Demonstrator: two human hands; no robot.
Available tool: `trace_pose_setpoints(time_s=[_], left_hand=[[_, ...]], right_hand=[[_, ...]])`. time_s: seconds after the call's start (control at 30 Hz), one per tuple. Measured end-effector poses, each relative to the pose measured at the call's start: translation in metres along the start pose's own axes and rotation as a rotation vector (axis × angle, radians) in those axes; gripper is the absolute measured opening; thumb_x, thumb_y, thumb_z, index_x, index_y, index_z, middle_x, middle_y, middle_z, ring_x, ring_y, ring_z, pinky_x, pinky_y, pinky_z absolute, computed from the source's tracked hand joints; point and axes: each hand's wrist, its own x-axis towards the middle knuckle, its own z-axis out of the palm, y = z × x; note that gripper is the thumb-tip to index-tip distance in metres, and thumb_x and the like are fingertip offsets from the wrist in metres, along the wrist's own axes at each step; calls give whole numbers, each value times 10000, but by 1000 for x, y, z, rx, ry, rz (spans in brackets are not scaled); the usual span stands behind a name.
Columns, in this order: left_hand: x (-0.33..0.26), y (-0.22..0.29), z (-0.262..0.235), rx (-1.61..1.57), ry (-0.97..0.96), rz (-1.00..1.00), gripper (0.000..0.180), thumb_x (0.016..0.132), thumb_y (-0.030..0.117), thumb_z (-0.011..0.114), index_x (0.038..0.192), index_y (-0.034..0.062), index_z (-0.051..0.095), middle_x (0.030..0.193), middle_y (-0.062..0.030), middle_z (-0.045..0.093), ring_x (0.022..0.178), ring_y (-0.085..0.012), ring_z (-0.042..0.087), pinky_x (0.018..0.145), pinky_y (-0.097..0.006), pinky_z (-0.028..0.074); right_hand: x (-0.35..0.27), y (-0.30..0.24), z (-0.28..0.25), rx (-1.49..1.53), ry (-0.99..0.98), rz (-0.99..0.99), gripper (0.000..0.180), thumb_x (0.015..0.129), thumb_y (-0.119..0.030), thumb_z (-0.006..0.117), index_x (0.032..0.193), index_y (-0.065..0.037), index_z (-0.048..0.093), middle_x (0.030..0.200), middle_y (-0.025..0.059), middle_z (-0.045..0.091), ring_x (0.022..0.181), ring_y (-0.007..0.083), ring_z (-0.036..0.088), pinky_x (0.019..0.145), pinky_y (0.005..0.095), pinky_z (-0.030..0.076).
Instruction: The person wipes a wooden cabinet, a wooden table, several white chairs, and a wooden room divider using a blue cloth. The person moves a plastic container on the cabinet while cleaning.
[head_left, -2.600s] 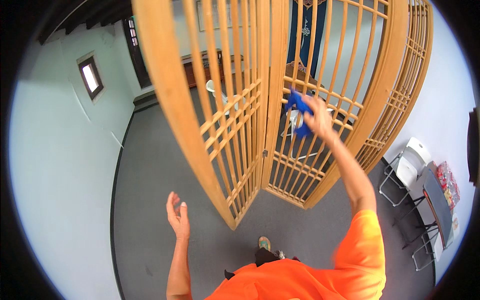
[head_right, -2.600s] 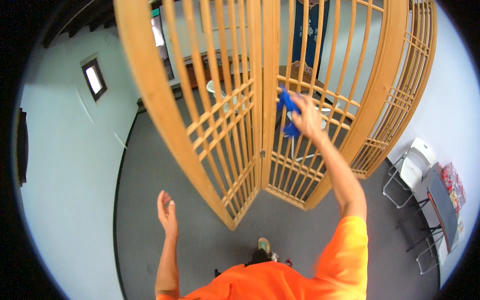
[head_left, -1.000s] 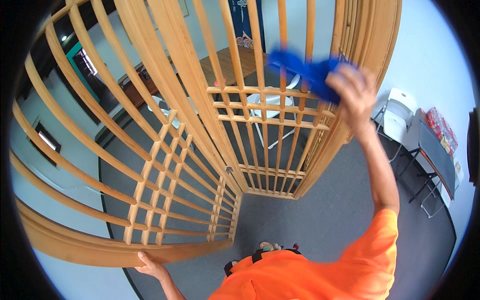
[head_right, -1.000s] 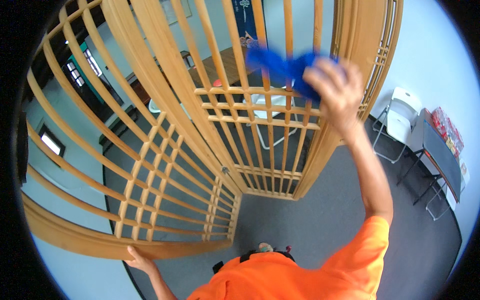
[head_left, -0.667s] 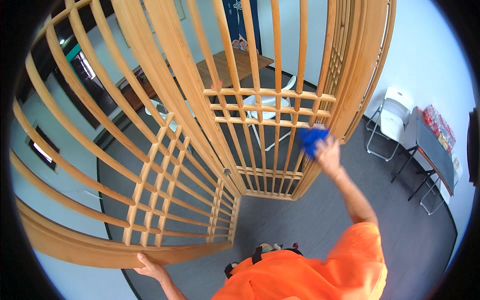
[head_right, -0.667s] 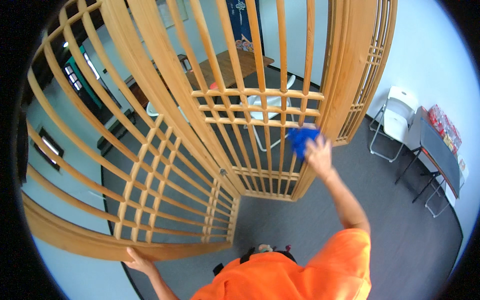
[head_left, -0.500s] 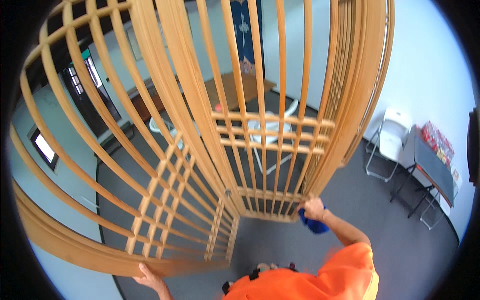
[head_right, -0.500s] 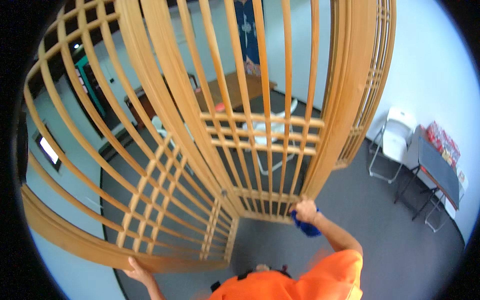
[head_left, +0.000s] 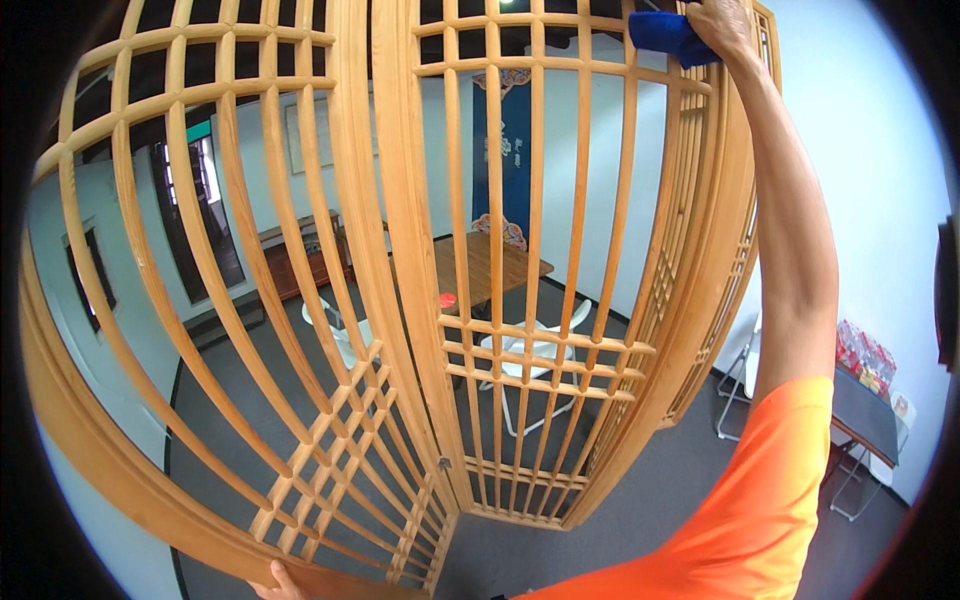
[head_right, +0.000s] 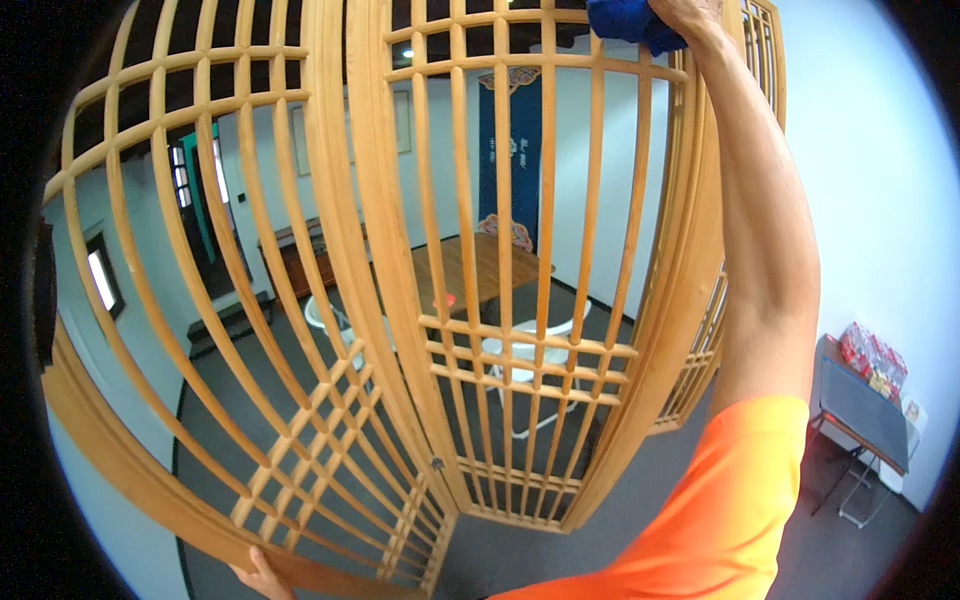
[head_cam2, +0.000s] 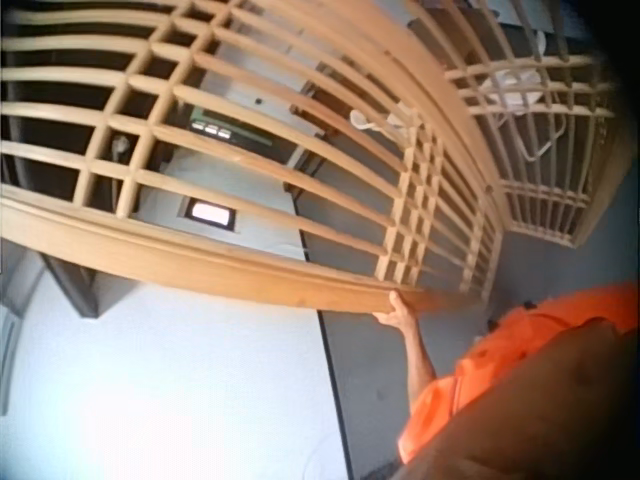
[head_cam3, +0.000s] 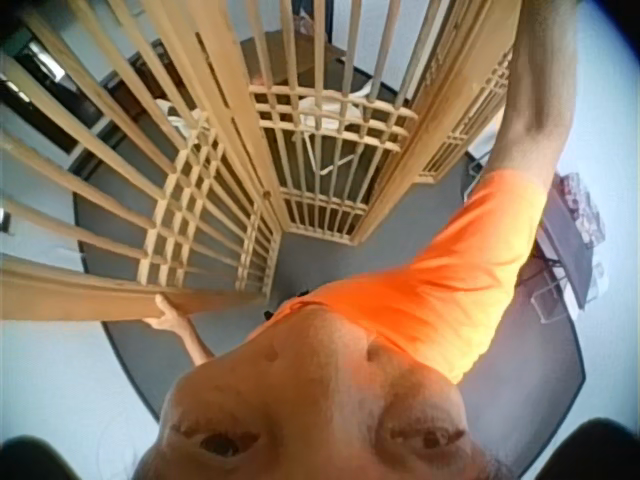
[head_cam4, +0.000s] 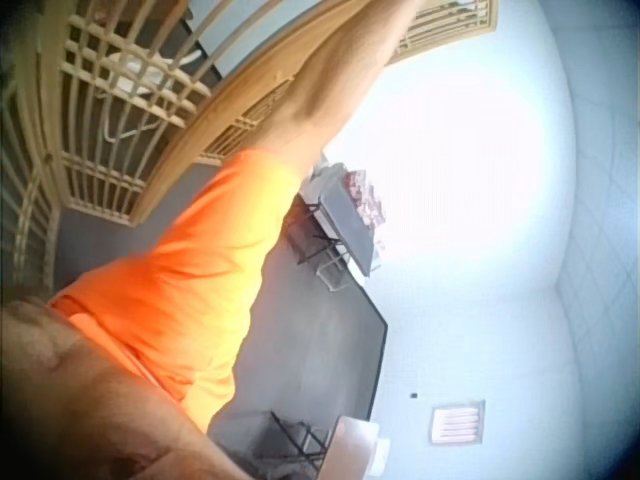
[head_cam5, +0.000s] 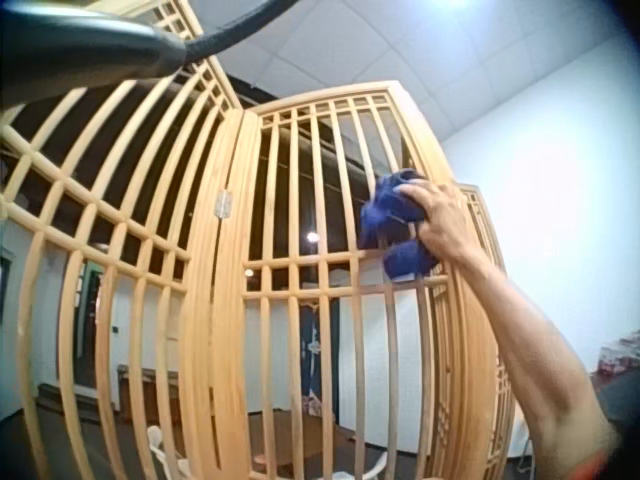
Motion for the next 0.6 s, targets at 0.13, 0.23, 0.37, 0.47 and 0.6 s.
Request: trace_pose_setpoints(time_s=[0.13,0.23,0.37,0.47,0.6], left_hand=[[4,-10,0,-39,9,-9,696,809,238,765,1295,-143,444,1156,-305,584,982,-360,599,855,-449,511],[6,-2,-8,-18,24,39,659,812,214,758,1280,-137,456,1166,-298,581,984,-356,597,867,-444,508],[6,-12,-9,-91,-38,13,548,908,182,616,1337,-83,401,1222,-234,538,1038,-294,559,902,-400,466],[4,-28,7,-129,-95,-22,550,941,192,567,1380,-71,363,1242,-200,519,1069,-267,539,922,-375,440],[5,5,6,-156,-36,-15,539,921,173,573,1358,-82,387,1200,-191,534,1044,-262,543,916,-378,440]], right_hand=[[-48,30,47,-238,-89,-9,567,693,80,573,1197,-173,629,1252,77,606,1125,326,548,918,427,453],[-175,-13,41,-372,-149,-202,556,695,44,653,1163,-256,639,1268,23,578,1078,333,567,812,420,515],[-309,-87,-28,32,-470,-321,294,733,-120,739,1000,-236,699,1091,15,614,1036,307,557,813,436,516],[-285,-62,-48,119,-612,-427,346,686,-93,787,983,-253,709,1113,-19,626,1038,260,560,799,398,504],[-163,-50,-9,59,-206,-442,418,687,-31,709,1065,-209,682,1163,25,629,1117,291,544,878,420,467]])
